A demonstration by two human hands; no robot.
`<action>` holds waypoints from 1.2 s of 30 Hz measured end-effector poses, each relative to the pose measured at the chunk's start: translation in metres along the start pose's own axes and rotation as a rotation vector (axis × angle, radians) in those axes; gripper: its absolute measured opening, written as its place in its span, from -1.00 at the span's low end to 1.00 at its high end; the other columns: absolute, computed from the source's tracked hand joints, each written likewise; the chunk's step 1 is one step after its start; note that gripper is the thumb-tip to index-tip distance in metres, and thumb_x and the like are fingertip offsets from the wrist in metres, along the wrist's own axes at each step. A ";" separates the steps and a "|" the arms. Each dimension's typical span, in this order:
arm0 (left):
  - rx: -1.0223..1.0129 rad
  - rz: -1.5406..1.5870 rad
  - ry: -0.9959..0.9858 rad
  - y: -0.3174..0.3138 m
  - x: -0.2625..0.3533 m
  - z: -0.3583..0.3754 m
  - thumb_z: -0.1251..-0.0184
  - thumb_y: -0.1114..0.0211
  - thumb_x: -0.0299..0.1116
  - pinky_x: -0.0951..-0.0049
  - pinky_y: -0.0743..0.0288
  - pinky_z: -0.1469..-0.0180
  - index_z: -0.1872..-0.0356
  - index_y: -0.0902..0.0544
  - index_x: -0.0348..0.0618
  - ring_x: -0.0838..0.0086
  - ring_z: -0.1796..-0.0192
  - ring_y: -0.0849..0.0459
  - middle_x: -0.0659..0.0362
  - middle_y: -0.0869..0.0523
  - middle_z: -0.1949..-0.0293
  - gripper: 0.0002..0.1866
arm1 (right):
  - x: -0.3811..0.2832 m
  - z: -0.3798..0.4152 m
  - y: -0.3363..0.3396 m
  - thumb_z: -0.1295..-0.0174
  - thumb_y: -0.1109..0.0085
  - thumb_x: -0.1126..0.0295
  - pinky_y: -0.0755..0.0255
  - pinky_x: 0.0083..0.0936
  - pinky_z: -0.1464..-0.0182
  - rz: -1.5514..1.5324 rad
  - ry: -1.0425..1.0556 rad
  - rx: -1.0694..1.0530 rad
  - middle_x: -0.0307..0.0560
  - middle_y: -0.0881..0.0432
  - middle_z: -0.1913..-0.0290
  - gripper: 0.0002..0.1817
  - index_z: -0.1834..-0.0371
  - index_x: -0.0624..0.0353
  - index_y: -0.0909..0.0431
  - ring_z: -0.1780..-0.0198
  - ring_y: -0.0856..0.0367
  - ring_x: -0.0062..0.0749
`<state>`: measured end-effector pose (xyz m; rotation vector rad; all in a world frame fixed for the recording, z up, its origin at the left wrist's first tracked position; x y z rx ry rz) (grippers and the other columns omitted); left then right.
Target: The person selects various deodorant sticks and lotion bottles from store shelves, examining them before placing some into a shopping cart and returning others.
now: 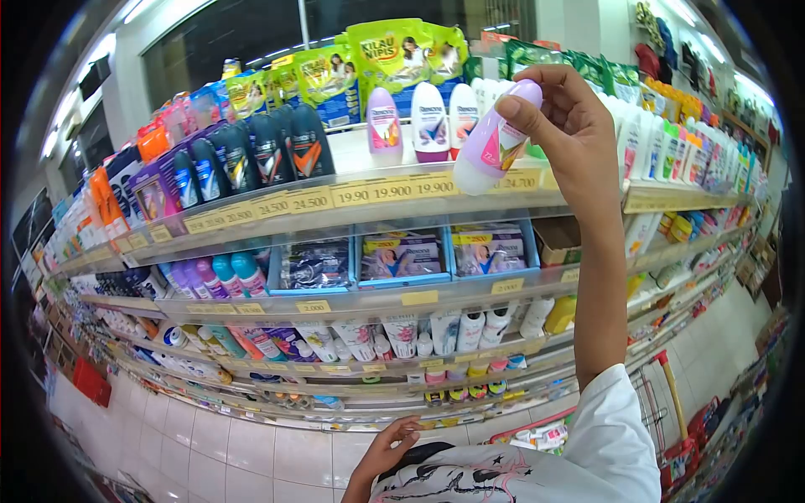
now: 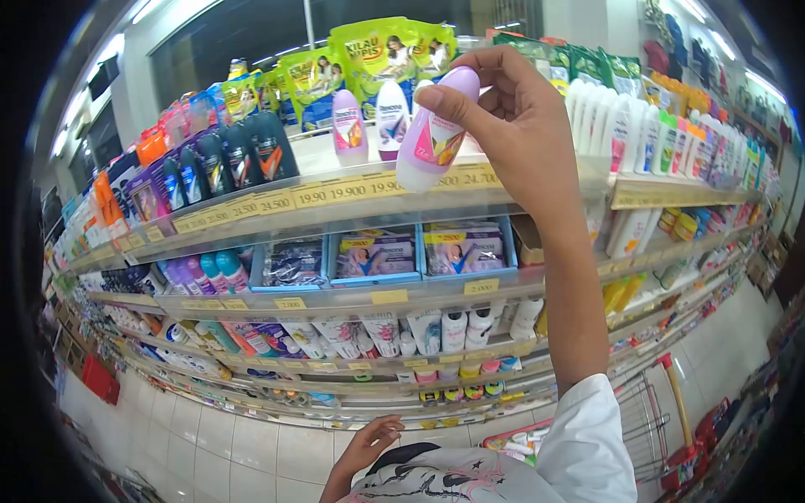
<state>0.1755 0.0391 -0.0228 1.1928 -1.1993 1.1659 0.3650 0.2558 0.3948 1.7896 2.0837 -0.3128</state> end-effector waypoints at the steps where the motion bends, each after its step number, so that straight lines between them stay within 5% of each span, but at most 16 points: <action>1: 0.018 0.002 -0.007 0.002 -0.007 0.003 -0.41 -0.21 -0.41 0.51 -0.43 -0.07 -0.26 -0.43 -0.17 0.56 0.01 -0.58 0.18 -0.65 0.01 -0.58 | 0.002 -0.005 -0.004 -0.06 -0.47 0.31 -0.46 -0.69 0.33 0.019 0.039 -0.011 -0.16 -0.65 0.36 -0.59 0.14 0.29 -0.51 0.36 -0.61 -0.64; 7: 0.148 0.023 -0.003 0.008 -0.023 -0.007 -0.40 -0.19 -0.49 0.49 -0.44 -0.14 -0.23 -0.44 -0.24 0.53 -0.04 -0.59 0.16 -0.65 0.02 -0.61 | 0.006 -0.038 -0.040 -0.02 -0.47 0.17 -0.45 -0.63 0.41 0.124 0.081 -0.118 -0.14 -0.66 0.31 -0.58 0.21 0.26 -0.58 0.43 -0.62 -0.57; 10: 0.171 0.017 -0.051 0.007 -0.021 -0.015 -0.41 -0.21 -0.43 0.54 -0.45 0.03 -0.21 -0.47 -0.20 0.57 0.04 -0.59 0.18 -0.66 0.07 -0.62 | 0.015 -0.058 -0.063 0.02 -0.42 -0.05 -0.51 -0.44 0.26 0.346 0.227 -0.170 -0.03 -0.68 0.29 -0.43 0.19 0.27 -0.60 0.31 -0.67 -0.36; 13: 0.177 -0.024 -0.075 0.004 -0.018 -0.022 -0.40 -0.23 -0.42 0.56 -0.45 0.06 -0.20 -0.48 -0.21 0.58 0.06 -0.60 0.19 -0.66 0.08 -0.62 | 0.025 -0.065 -0.079 0.00 -0.44 -0.01 -0.44 -0.57 0.32 0.474 0.202 -0.247 -0.13 -0.65 0.33 -0.46 0.17 0.23 -0.59 0.39 -0.59 -0.51; 15: 0.139 -0.065 -0.048 0.003 -0.018 -0.022 -0.41 -0.20 -0.45 0.52 -0.46 -0.07 -0.22 -0.46 -0.20 0.54 -0.01 -0.59 0.16 -0.64 0.01 -0.62 | 0.027 -0.064 -0.083 0.03 -0.45 -0.05 -0.46 -0.51 0.28 0.480 0.175 -0.282 -0.08 -0.66 0.32 -0.43 0.18 0.24 -0.59 0.37 -0.61 -0.43; 23: 0.152 -0.013 -0.021 -0.001 -0.028 -0.007 -0.42 -0.20 -0.41 0.55 -0.44 0.03 -0.21 -0.49 -0.18 0.58 0.03 -0.59 0.20 -0.66 0.09 -0.63 | 0.034 -0.051 -0.091 0.05 -0.46 -0.05 -0.49 -0.46 0.25 0.562 0.134 -0.373 -0.03 -0.66 0.38 -0.43 0.22 0.26 -0.60 0.33 -0.64 -0.33; 36: 0.119 -0.097 0.017 0.017 -0.030 -0.007 -0.42 -0.19 -0.43 0.52 -0.44 -0.09 -0.21 -0.47 -0.21 0.54 -0.03 -0.60 0.18 -0.66 0.02 -0.63 | 0.034 -0.053 -0.078 -0.15 -0.29 -0.06 -0.47 -0.54 0.38 0.529 0.013 -0.379 -0.13 -0.63 0.37 -0.50 0.16 0.20 -0.63 0.40 -0.61 -0.47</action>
Point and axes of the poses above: each hand's wrist, its own z-axis away from the middle knuckle, its own y-axis out of the back of the hand, x = y × z, the point moved 1 cm from there along -z, towards the middle knuckle
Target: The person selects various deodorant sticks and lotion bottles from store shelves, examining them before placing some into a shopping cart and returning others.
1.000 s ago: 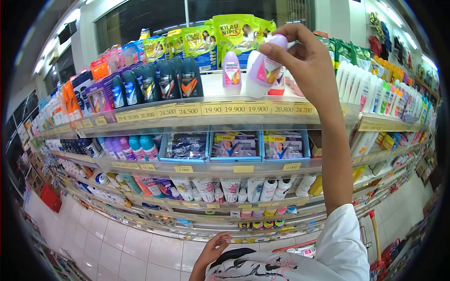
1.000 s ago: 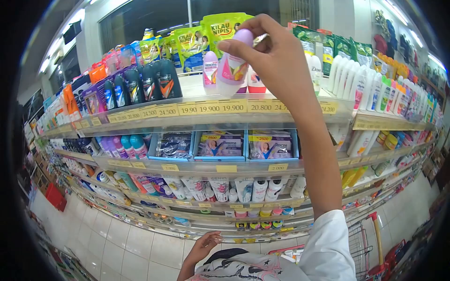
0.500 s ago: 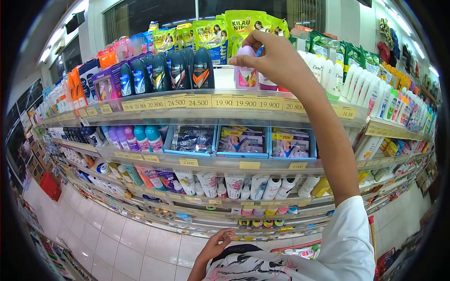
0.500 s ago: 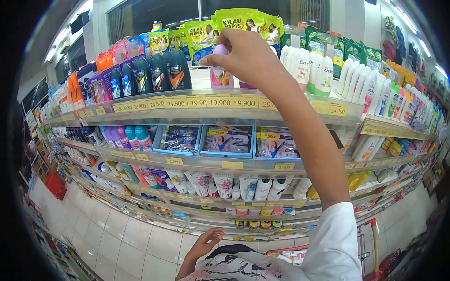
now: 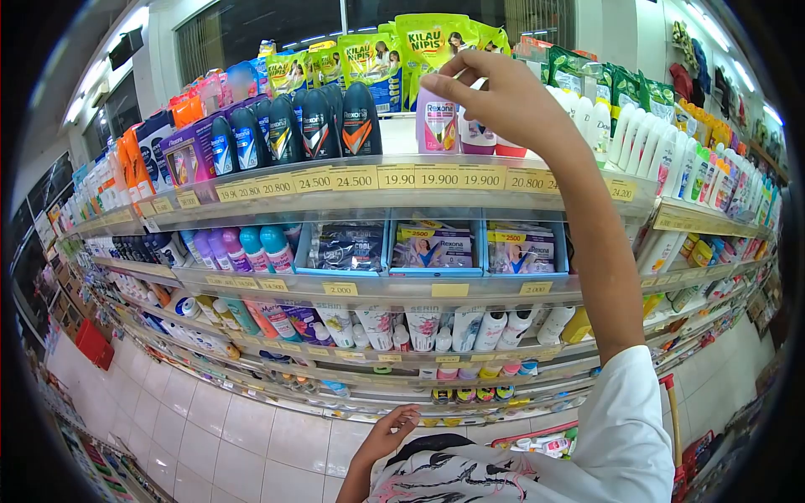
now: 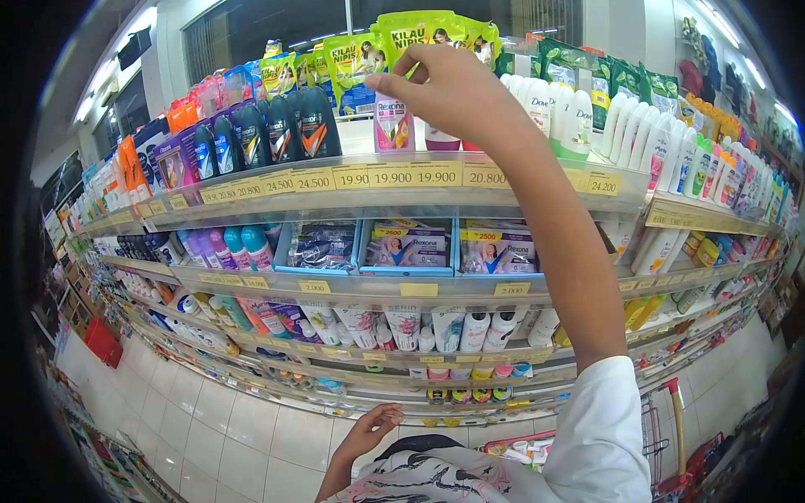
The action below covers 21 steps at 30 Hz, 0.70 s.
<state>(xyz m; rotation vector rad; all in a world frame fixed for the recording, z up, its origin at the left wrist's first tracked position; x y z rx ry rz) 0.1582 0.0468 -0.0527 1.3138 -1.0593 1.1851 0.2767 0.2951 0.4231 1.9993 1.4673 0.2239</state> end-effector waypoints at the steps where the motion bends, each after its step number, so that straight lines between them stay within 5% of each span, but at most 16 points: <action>1: -0.001 0.001 0.002 0.000 0.001 0.001 -0.42 -0.19 -0.43 0.52 -0.44 -0.09 -0.21 -0.47 -0.21 0.54 -0.03 -0.60 0.18 -0.66 0.02 -0.63 | 0.002 0.001 0.002 -0.15 -0.26 -0.09 -0.49 -0.46 0.29 -0.006 0.008 0.011 -0.06 -0.66 0.34 -0.47 0.15 0.21 -0.64 0.35 -0.64 -0.37; 3: 0.001 -0.005 -0.010 0.000 0.006 0.002 -0.42 -0.19 -0.42 0.52 -0.44 -0.08 -0.21 -0.47 -0.21 0.54 -0.03 -0.61 0.18 -0.66 0.04 -0.63 | 0.004 0.005 0.009 -0.15 -0.23 -0.13 -0.52 -0.38 0.19 -0.011 0.009 0.024 0.01 -0.68 0.32 -0.44 0.14 0.21 -0.64 0.31 -0.67 -0.26; 7: -0.041 -0.026 0.026 -0.002 -0.005 -0.001 -0.42 -0.18 -0.44 0.53 -0.44 -0.06 -0.20 -0.47 -0.22 0.55 0.00 -0.61 0.19 -0.65 0.04 -0.64 | -0.011 0.051 0.046 -0.32 -0.14 0.19 -0.37 -0.58 0.39 -0.163 0.090 0.285 -0.12 -0.60 0.38 -0.69 0.16 0.25 -0.60 0.44 -0.54 -0.56; 8: -0.029 -0.030 0.002 -0.002 -0.009 -0.002 -0.42 -0.18 -0.45 0.54 -0.44 -0.04 -0.19 -0.48 -0.22 0.56 0.02 -0.60 0.19 -0.66 0.05 -0.65 | -0.014 0.077 0.056 -0.36 -0.12 0.30 -0.34 -0.72 0.36 -0.286 0.020 0.346 -0.28 -0.57 0.45 -0.76 0.14 0.27 -0.62 0.47 -0.42 -0.73; 10: -0.044 -0.062 -0.051 -0.005 -0.019 -0.004 -0.42 -0.16 -0.48 0.56 -0.45 0.00 -0.14 -0.50 -0.23 0.60 0.08 -0.57 0.20 -0.65 0.07 -0.70 | 0.006 0.142 0.075 -0.47 0.07 0.35 -0.28 -0.70 0.41 -0.192 0.204 0.585 -0.25 -0.44 0.56 -0.71 0.22 0.35 -0.59 0.51 -0.37 -0.65; 13: -0.053 -0.215 -0.042 -0.006 -0.023 -0.006 -0.33 -0.20 -0.55 0.50 -0.45 -0.03 -0.07 -0.55 -0.31 0.52 0.08 -0.60 0.16 -0.66 0.07 -0.71 | 0.040 0.243 0.106 -0.49 0.11 0.35 -0.32 -0.67 0.31 -0.701 0.225 0.390 -0.11 -0.48 0.46 -0.73 0.12 0.32 -0.53 0.47 -0.39 -0.56; 14: -0.050 -0.138 -0.007 -0.008 -0.023 -0.007 -0.32 -0.18 -0.59 0.52 -0.45 0.00 -0.09 -0.54 -0.32 0.54 0.13 -0.60 0.15 -0.66 0.06 -0.69 | 0.053 0.285 0.106 -0.49 0.11 0.35 -0.32 -0.67 0.31 -0.675 0.098 0.418 -0.11 -0.48 0.46 -0.73 0.12 0.32 -0.53 0.47 -0.39 -0.56; 16: -0.144 -0.074 0.130 -0.015 0.000 -0.012 -0.32 -0.15 -0.62 0.56 -0.47 0.03 -0.17 -0.50 -0.26 0.57 0.14 -0.60 0.14 -0.66 0.05 -0.62 | 0.081 0.373 0.101 -0.37 -0.07 0.32 -0.35 -0.62 0.37 -0.019 -0.412 0.728 -0.13 -0.58 0.36 -0.78 0.09 0.23 -0.54 0.44 -0.49 -0.60; 17: -0.149 -0.054 0.156 -0.019 0.001 -0.012 -0.33 -0.17 -0.59 0.53 -0.48 0.02 -0.18 -0.50 -0.23 0.55 0.14 -0.61 0.13 -0.66 0.05 -0.61 | 0.087 0.407 0.094 -0.39 -0.02 0.40 -0.36 -0.58 0.31 0.063 -0.581 0.705 -0.10 -0.58 0.33 -0.81 0.02 0.23 -0.49 0.45 -0.47 -0.56; 20: -0.274 -0.137 0.229 -0.023 -0.004 -0.018 -0.33 -0.20 -0.54 0.53 -0.48 0.02 -0.18 -0.50 -0.21 0.54 0.14 -0.62 0.13 -0.66 0.05 -0.62 | 0.114 0.601 0.092 -0.31 -0.11 0.39 -0.44 -0.41 0.27 0.408 -1.228 0.158 0.01 -0.64 0.36 -0.78 0.06 0.26 -0.55 0.33 -0.63 -0.39; 21: -0.356 -0.230 0.248 -0.028 0.001 -0.020 -0.33 -0.22 -0.52 0.52 -0.48 0.02 -0.18 -0.50 -0.20 0.54 0.14 -0.63 0.12 -0.67 0.05 -0.62 | 0.109 0.661 0.080 -0.28 -0.10 0.39 -0.48 -0.40 0.21 0.313 -1.256 0.249 0.04 -0.69 0.35 -0.79 0.12 0.28 -0.59 0.30 -0.66 -0.35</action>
Point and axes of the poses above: each hand's wrist, its own z-axis away from the middle knuckle, its own y-axis out of the back of the hand, x = y × z, the point moved 1 cm from there along -z, towards the middle knuckle
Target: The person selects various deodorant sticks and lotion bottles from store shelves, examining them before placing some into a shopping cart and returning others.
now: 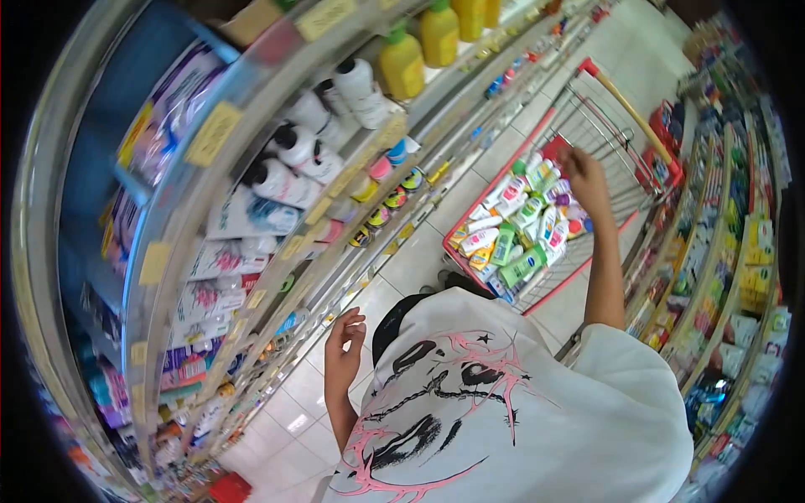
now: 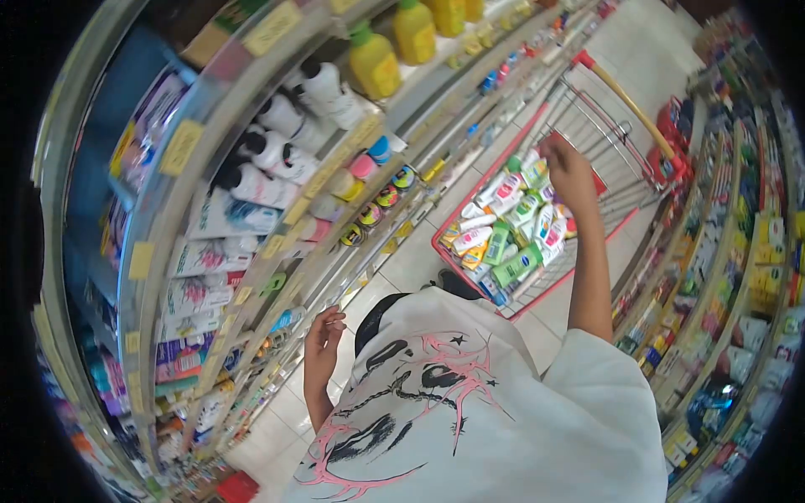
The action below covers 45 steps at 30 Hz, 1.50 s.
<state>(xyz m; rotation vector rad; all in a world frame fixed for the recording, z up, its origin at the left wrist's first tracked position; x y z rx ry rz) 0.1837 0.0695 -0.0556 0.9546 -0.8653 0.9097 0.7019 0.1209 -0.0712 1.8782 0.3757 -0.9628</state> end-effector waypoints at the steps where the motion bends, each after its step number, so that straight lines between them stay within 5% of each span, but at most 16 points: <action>1: -0.067 -0.095 0.025 -0.004 0.006 -0.003 -0.33 -0.23 -0.49 0.51 -0.48 0.01 -0.17 -0.51 -0.20 0.53 0.13 -0.64 0.12 -0.67 0.05 -0.62 | 0.031 0.025 -0.005 -0.27 -0.08 0.41 -0.50 -0.41 0.14 -0.039 -0.235 -0.013 0.05 -0.70 0.30 -0.79 0.13 0.28 -0.60 0.25 -0.68 -0.34; 4: -0.275 -0.200 -0.007 -0.021 0.034 -0.023 -0.33 -0.25 -0.46 0.50 -0.47 0.00 -0.16 -0.51 -0.20 0.53 0.14 -0.65 0.11 -0.67 0.05 -0.63 | 0.195 0.102 -0.053 -0.15 -0.21 0.32 -0.51 -0.35 0.12 0.083 -0.426 -0.041 0.06 -0.71 0.28 -0.74 0.16 0.23 -0.64 0.21 -0.69 -0.23; 6: -0.364 -0.265 -0.015 -0.034 0.045 -0.044 -0.33 -0.27 -0.45 0.47 -0.45 -0.01 -0.15 -0.51 -0.20 0.50 0.14 -0.66 0.09 -0.67 0.05 -0.63 | 0.226 0.125 -0.095 -0.09 -0.25 0.29 -0.51 -0.32 0.04 0.009 -0.541 -0.093 0.08 -0.70 0.25 -0.68 0.11 0.21 -0.61 0.16 -0.69 -0.14; 9: -0.373 -0.429 -0.159 -0.051 0.053 -0.073 -0.33 -0.27 -0.42 0.41 -0.44 -0.03 -0.14 -0.53 -0.21 0.43 0.11 -0.64 0.08 -0.67 0.04 -0.64 | 0.253 0.130 -0.156 0.01 -0.33 0.23 -0.48 -0.19 -0.02 0.161 -0.516 -0.134 0.24 -0.62 0.10 -0.43 -0.07 0.29 -0.47 0.02 -0.60 0.08; 11: -0.270 -0.404 -0.071 -0.062 0.062 -0.077 -0.35 -0.25 -0.43 0.45 -0.44 -0.04 -0.16 -0.52 -0.22 0.48 0.13 -0.61 0.11 -0.67 0.04 -0.63 | 0.240 0.125 -0.178 0.00 -0.29 0.27 -0.42 -0.15 -0.13 0.163 -0.661 0.048 0.41 -0.33 -0.20 -0.28 -0.26 0.26 -0.28 -0.11 -0.46 0.28; 14: -0.226 -0.295 0.021 -0.069 0.044 -0.064 -0.36 -0.22 -0.49 0.52 -0.43 -0.04 -0.16 -0.52 -0.22 0.57 0.16 -0.59 0.14 -0.67 0.06 -0.64 | 0.219 0.125 -0.206 -0.01 -0.32 0.12 -0.29 0.12 -0.19 0.511 -0.719 -0.107 0.25 -0.29 -0.26 -0.20 -0.31 0.20 -0.24 -0.23 -0.35 0.21; 17: -0.290 -0.332 0.081 -0.066 0.009 -0.037 -0.37 -0.21 -0.49 0.52 -0.46 -0.02 -0.15 -0.52 -0.27 0.56 0.18 -0.63 0.11 -0.68 0.08 -0.66 | 0.209 0.115 -0.216 -0.03 -0.29 0.06 -0.23 0.22 -0.19 0.637 -0.772 -0.040 0.19 -0.31 -0.27 -0.20 -0.32 0.18 -0.25 -0.30 -0.28 0.12; 22: -0.211 -0.338 0.305 -0.058 -0.005 -0.008 -0.40 -0.19 -0.38 0.48 -0.48 0.00 -0.17 -0.51 -0.25 0.52 0.14 -0.64 0.07 -0.69 0.06 -0.64 | 0.262 0.055 -0.187 -0.05 -0.27 0.18 -0.33 0.00 -0.20 0.215 -0.843 0.305 0.23 -0.38 -0.19 -0.30 -0.23 0.31 -0.31 -0.21 -0.38 0.18; 28: -0.253 -0.400 0.377 -0.062 -0.022 -0.016 -0.42 -0.18 -0.37 0.44 -0.48 0.00 -0.17 -0.51 -0.22 0.49 0.15 -0.62 0.10 -0.69 0.08 -0.65 | 0.284 0.003 -0.171 -0.08 -0.24 0.22 -0.40 -0.05 -0.13 0.350 -0.700 0.141 0.23 -0.43 -0.16 -0.39 -0.18 0.31 -0.37 -0.11 -0.47 0.14; 31: -0.320 -0.358 0.378 -0.072 -0.025 -0.023 -0.42 -0.14 -0.48 0.44 -0.46 -0.11 -0.18 -0.47 -0.25 0.52 0.06 -0.63 0.11 -0.66 0.04 -0.66 | 0.279 -0.023 -0.182 -0.10 -0.25 -0.03 -0.34 -0.04 -0.15 0.575 -0.719 0.005 0.15 -0.52 -0.10 -0.37 -0.08 0.24 -0.43 -0.15 -0.50 0.01; 36: -0.322 -0.354 0.411 -0.086 -0.024 -0.028 -0.41 -0.15 -0.48 0.47 -0.47 -0.07 -0.17 -0.49 -0.22 0.51 0.06 -0.63 0.10 -0.67 0.04 -0.67 | 0.282 -0.046 -0.198 -0.09 -0.23 -0.14 -0.35 -0.07 -0.15 0.512 -0.866 0.003 0.16 -0.58 -0.06 -0.30 -0.08 0.24 -0.43 -0.14 -0.55 -0.04; 40: -0.356 -0.421 0.361 -0.089 -0.023 -0.027 -0.40 -0.17 -0.46 0.48 -0.49 -0.03 -0.17 -0.49 -0.21 0.54 0.09 -0.64 0.10 -0.68 0.03 -0.66 | 0.313 -0.024 -0.198 -0.10 -0.20 0.00 -0.49 -0.15 0.00 0.326 -0.873 -0.035 0.25 -0.66 0.11 -0.38 -0.06 0.30 -0.45 0.02 -0.66 0.06; 44: -0.281 -0.325 0.363 -0.092 -0.018 -0.030 -0.41 -0.18 -0.42 0.46 -0.49 -0.03 -0.16 -0.50 -0.22 0.49 0.09 -0.65 0.08 -0.68 0.05 -0.66 | 0.261 0.023 -0.141 -0.08 -0.27 0.01 -0.48 -0.31 0.06 0.010 -0.813 0.386 0.22 -0.67 0.19 -0.40 0.03 0.37 -0.57 0.15 -0.67 -0.09; 45: -0.252 -0.305 0.345 -0.093 -0.016 -0.031 -0.41 -0.19 -0.39 0.44 -0.49 -0.01 -0.15 -0.51 -0.24 0.47 0.11 -0.65 0.07 -0.69 0.07 -0.66 | 0.274 0.055 -0.138 -0.14 -0.27 0.08 -0.46 -0.41 0.13 -0.080 -0.711 0.427 0.10 -0.69 0.23 -0.45 0.02 0.38 -0.57 0.24 -0.62 -0.31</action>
Point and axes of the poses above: each hand's wrist, its own z-axis away from the middle knuckle, its own y-axis out of the back of the hand, x = y × z, the point moved 1 cm from there along -z, towards the middle knuckle
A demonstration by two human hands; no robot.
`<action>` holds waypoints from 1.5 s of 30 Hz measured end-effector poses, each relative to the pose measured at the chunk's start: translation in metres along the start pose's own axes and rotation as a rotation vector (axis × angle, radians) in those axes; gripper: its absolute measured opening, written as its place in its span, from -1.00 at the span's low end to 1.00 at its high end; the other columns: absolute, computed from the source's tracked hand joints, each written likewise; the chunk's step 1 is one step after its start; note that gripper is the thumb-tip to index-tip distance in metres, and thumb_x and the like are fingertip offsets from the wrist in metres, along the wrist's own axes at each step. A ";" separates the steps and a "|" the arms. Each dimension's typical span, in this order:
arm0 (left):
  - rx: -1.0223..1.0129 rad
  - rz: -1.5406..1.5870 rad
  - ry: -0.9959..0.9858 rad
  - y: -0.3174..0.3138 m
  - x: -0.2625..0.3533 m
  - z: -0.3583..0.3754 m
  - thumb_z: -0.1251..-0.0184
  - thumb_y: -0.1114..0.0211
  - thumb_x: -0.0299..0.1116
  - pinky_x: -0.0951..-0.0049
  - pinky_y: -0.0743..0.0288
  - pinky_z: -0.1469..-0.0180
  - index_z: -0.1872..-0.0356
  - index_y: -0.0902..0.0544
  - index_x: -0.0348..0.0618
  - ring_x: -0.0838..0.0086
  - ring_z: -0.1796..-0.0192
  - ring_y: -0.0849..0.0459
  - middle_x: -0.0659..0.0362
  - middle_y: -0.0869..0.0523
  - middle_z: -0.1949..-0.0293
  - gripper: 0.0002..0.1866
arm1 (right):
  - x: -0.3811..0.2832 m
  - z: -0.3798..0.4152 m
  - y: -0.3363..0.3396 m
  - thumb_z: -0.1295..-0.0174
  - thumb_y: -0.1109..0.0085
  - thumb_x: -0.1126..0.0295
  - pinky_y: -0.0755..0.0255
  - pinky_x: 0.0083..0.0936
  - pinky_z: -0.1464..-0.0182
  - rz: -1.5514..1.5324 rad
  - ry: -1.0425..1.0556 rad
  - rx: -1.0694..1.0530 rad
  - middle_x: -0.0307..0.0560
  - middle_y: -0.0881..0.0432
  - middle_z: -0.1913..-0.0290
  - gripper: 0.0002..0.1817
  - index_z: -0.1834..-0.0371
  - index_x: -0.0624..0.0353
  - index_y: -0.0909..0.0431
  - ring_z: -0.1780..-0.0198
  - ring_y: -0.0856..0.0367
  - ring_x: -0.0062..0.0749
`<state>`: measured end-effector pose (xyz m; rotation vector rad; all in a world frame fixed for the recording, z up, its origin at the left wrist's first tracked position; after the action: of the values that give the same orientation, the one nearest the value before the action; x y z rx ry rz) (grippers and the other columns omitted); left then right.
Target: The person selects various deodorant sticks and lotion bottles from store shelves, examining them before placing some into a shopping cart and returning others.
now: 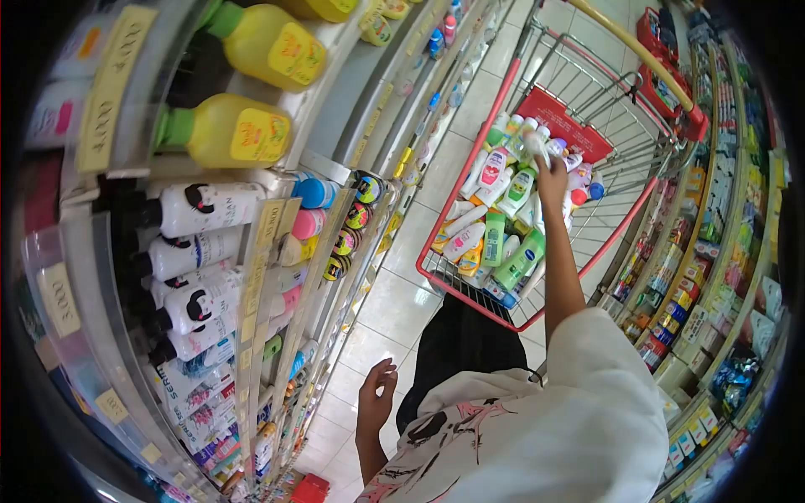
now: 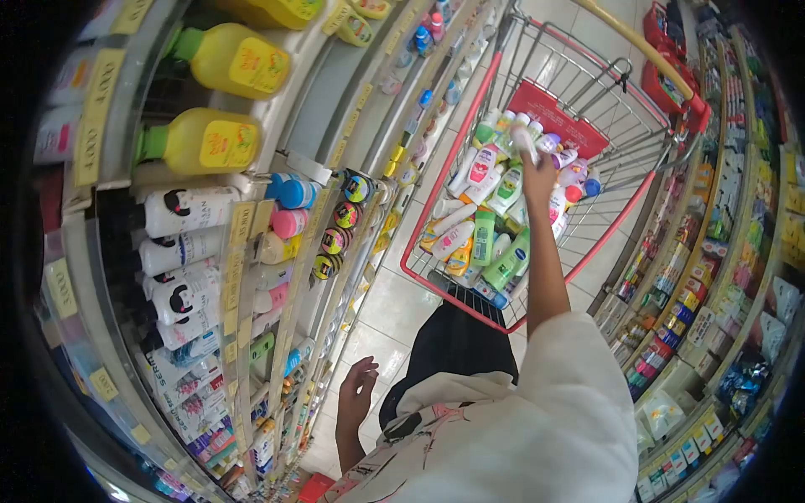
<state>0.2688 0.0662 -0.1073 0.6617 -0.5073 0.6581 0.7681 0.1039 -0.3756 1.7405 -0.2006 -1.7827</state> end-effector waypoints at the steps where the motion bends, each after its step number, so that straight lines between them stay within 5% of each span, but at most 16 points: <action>1: 0.010 0.016 -0.007 -0.001 0.000 -0.001 -0.41 -0.19 -0.39 0.44 -0.49 -0.01 -0.15 -0.51 -0.24 0.47 0.11 -0.65 0.07 -0.69 0.07 -0.66 | -0.023 0.032 0.030 -0.22 -0.22 0.17 -0.44 -0.49 0.19 -0.162 0.020 -0.076 -0.02 -0.69 0.22 -0.54 0.01 0.39 -0.57 0.27 -0.58 -0.43; 4: -0.031 0.105 -0.094 -0.006 0.002 -0.011 -0.42 -0.18 -0.38 0.47 -0.48 -0.04 -0.18 -0.49 -0.25 0.51 0.09 -0.64 0.08 -0.68 0.06 -0.64 | -0.049 0.117 0.084 -0.32 -0.07 0.13 -0.39 -0.57 0.24 -0.443 -0.336 -0.282 -0.20 -0.61 0.37 -0.58 0.06 0.33 -0.62 0.36 -0.48 -0.57; 5: -0.016 0.119 -0.106 -0.008 0.007 -0.014 -0.42 -0.18 -0.38 0.47 -0.48 -0.04 -0.18 -0.49 -0.25 0.51 0.09 -0.64 0.08 -0.68 0.06 -0.64 | -0.043 0.137 0.097 -0.34 -0.03 0.16 -0.44 -0.54 0.22 -0.286 -0.346 -0.445 -0.18 -0.60 0.35 -0.61 0.06 0.30 -0.61 0.36 -0.50 -0.56; 6: -0.061 0.190 -0.164 -0.010 0.015 -0.019 -0.43 -0.17 -0.36 0.46 -0.48 -0.06 -0.22 -0.45 -0.24 0.50 0.07 -0.63 0.06 -0.65 0.02 -0.62 | -0.059 0.167 0.094 -0.34 -0.01 0.19 -0.50 -0.49 0.21 -0.633 -0.439 -0.465 -0.13 -0.61 0.29 -0.62 0.06 0.32 -0.58 0.34 -0.55 -0.50; 9: -0.200 0.493 -0.270 -0.012 0.061 -0.020 -0.47 -0.13 -0.34 0.42 -0.48 -0.11 -0.32 -0.32 -0.22 0.45 0.00 -0.61 0.02 -0.57 -0.06 -0.54 | -0.148 0.223 0.097 -0.34 0.03 0.24 -0.53 -0.50 0.05 -0.760 -0.536 -0.845 -0.03 -0.65 0.14 -0.61 0.04 0.40 -0.56 0.18 -0.64 -0.40; 12: -0.310 0.675 -0.386 0.008 0.099 -0.007 -0.44 -0.14 -0.45 0.41 -0.50 -0.15 -0.34 -0.28 -0.24 0.39 -0.06 -0.60 0.02 -0.56 -0.08 -0.52 | -0.231 0.250 0.080 -0.41 -0.01 0.24 -0.48 -0.52 0.08 -0.719 -0.224 -1.222 -0.14 -0.66 0.21 -0.63 -0.02 0.34 -0.59 0.11 -0.59 -0.54; 16: -0.100 0.795 -0.604 0.045 0.119 0.024 -0.28 -0.24 -0.65 0.49 -0.51 -0.14 -0.29 -0.31 -0.27 0.41 -0.12 -0.59 0.03 -0.56 -0.11 -0.45 | -0.331 0.265 0.066 -0.43 0.01 0.13 -0.41 -0.61 0.07 -0.701 0.134 -1.510 -0.23 -0.65 0.19 -0.59 -0.03 0.27 -0.60 0.12 -0.56 -0.62; 21: 0.183 0.825 -0.784 0.080 0.117 0.074 -0.16 -0.31 -0.73 0.42 -0.44 -0.22 -0.25 -0.34 -0.29 0.42 -0.20 -0.54 0.05 -0.56 -0.14 -0.40 | -0.410 0.314 0.075 -0.47 0.10 0.07 -0.43 -0.50 -0.04 -0.751 0.312 -1.694 -0.15 -0.58 -0.03 -0.50 -0.20 0.27 -0.46 -0.01 -0.54 -0.52; 27: 0.481 0.849 -0.984 0.094 0.084 0.110 -0.12 -0.36 -0.71 0.38 -0.40 -0.26 -0.25 -0.34 -0.29 0.40 -0.23 -0.52 0.04 -0.52 -0.20 -0.36 | -0.429 0.381 0.077 -0.37 0.11 -0.18 -0.36 -0.30 -0.23 -0.828 0.320 -1.699 -0.03 -0.47 -0.22 -0.27 -0.25 0.32 -0.33 -0.20 -0.47 -0.35; 29: 0.515 0.843 -1.030 0.099 0.072 0.117 -0.13 -0.36 -0.71 0.37 -0.39 -0.27 -0.25 -0.33 -0.29 0.39 -0.23 -0.51 0.02 -0.51 -0.20 -0.37 | -0.443 0.398 0.086 -0.38 0.03 -0.09 -0.36 -0.37 -0.21 -0.859 0.347 -1.747 -0.05 -0.49 -0.17 -0.36 -0.22 0.31 -0.37 -0.16 -0.48 -0.41; 31: 0.612 0.812 -1.070 0.105 0.065 0.120 -0.11 -0.36 -0.71 0.35 -0.53 -0.17 -0.23 -0.34 -0.29 0.35 -0.21 -0.54 -0.04 -0.52 -0.18 -0.37 | -0.459 0.410 0.093 -0.37 -0.10 0.12 -0.38 -0.47 -0.15 -0.602 0.627 -1.680 -0.09 -0.49 -0.11 -0.50 -0.18 0.30 -0.43 -0.09 -0.49 -0.48; 32: 0.624 0.800 -1.119 0.109 0.066 0.126 -0.14 -0.35 -0.68 0.36 -0.53 -0.16 -0.25 -0.31 -0.29 0.32 -0.19 -0.55 -0.04 -0.53 -0.17 -0.37 | -0.468 0.419 0.093 -0.24 -0.24 0.52 -0.44 -0.51 -0.07 -0.764 0.557 -1.753 -0.14 -0.50 0.02 -0.62 -0.11 0.34 -0.44 -0.04 -0.50 -0.50; 35: 0.564 0.941 -1.090 0.111 0.066 0.136 -0.16 -0.34 -0.68 0.33 -0.37 -0.28 -0.30 -0.27 -0.31 0.33 -0.26 -0.48 -0.06 -0.47 -0.23 -0.34 | -0.491 0.426 0.097 -0.20 -0.28 0.53 -0.47 -0.52 -0.01 -0.750 0.780 -1.811 -0.13 -0.50 0.01 -0.62 -0.08 0.35 -0.47 0.00 -0.52 -0.50; 39: 0.559 0.882 -1.208 0.114 0.070 0.139 -0.24 -0.26 -0.65 0.37 -0.45 -0.16 -0.39 -0.18 -0.23 0.38 -0.03 -0.62 -0.04 -0.51 -0.12 -0.30 | -0.564 0.424 0.140 -0.16 -0.34 0.47 -0.49 -0.55 0.03 -0.636 1.345 -1.396 -0.18 -0.55 0.15 -0.59 -0.08 0.29 -0.49 0.11 -0.57 -0.54; 43: 0.517 0.887 -1.141 0.109 0.064 0.135 -0.31 -0.20 -0.62 0.39 -0.49 -0.10 -0.41 -0.15 -0.21 0.44 0.05 -0.62 -0.02 -0.55 -0.05 -0.33 | -0.653 0.422 0.187 -0.14 -0.36 0.44 -0.50 -0.56 0.07 -0.959 1.258 -1.159 -0.18 -0.61 0.15 -0.53 -0.12 0.28 -0.47 0.12 -0.59 -0.58; 45: 0.534 0.862 -1.147 0.110 0.065 0.137 -0.33 -0.16 -0.60 0.33 -0.52 -0.08 -0.41 -0.16 -0.21 0.39 0.08 -0.65 -0.02 -0.56 -0.02 -0.37 | -0.705 0.411 0.190 -0.13 -0.38 0.37 -0.52 -0.54 0.11 -1.104 1.519 -0.888 -0.15 -0.64 0.15 -0.52 -0.11 0.28 -0.49 0.13 -0.61 -0.54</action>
<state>0.2074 0.0624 0.0693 1.3412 -1.7786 1.2155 0.3914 0.1967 0.3672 1.9636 2.0555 -0.2876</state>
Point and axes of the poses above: each hand's wrist, its own z-axis away from the middle knuckle, its own y-axis out of the back of the hand, x = y × z, the point moved 1 cm from there along -z, towards the middle knuckle
